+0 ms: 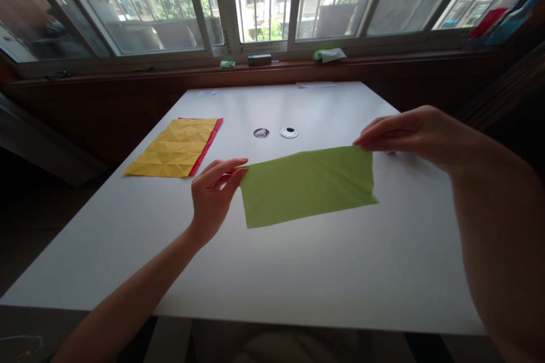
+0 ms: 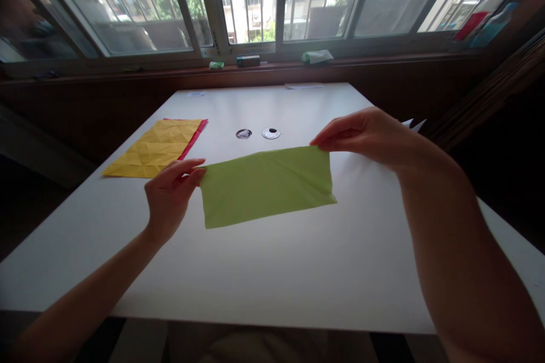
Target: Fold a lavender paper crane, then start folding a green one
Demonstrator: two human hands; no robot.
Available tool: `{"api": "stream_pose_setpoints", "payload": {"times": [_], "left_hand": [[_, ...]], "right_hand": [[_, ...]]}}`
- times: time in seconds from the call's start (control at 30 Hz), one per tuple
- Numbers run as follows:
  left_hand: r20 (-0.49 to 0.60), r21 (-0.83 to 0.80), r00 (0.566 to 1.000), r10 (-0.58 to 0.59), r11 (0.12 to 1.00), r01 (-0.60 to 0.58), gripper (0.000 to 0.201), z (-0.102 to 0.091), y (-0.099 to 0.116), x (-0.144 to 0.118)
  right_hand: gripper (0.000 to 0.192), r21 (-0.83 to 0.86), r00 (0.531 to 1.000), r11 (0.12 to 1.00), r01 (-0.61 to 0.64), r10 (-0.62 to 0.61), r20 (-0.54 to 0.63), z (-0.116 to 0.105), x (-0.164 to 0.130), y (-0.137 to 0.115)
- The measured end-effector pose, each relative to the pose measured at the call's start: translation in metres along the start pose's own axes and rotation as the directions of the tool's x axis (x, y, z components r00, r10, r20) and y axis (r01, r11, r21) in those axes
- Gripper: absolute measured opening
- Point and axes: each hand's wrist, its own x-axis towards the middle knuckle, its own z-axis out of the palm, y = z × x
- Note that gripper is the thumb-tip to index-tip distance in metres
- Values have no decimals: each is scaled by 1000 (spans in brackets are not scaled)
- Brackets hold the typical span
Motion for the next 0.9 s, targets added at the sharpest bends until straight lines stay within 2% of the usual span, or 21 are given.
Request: {"api": "stream_pose_setpoints", "payload": {"times": [0.47, 0.9], "left_hand": [[100, 145, 994, -50, 989, 35, 14, -1, -12, 5], [126, 184, 988, -87, 981, 63, 16, -2, -16, 5]], "right_hand": [[23, 40, 1000, 999, -12, 12, 13, 4, 3, 0], [23, 30, 1000, 999, -15, 14, 25, 6, 3, -1]]}}
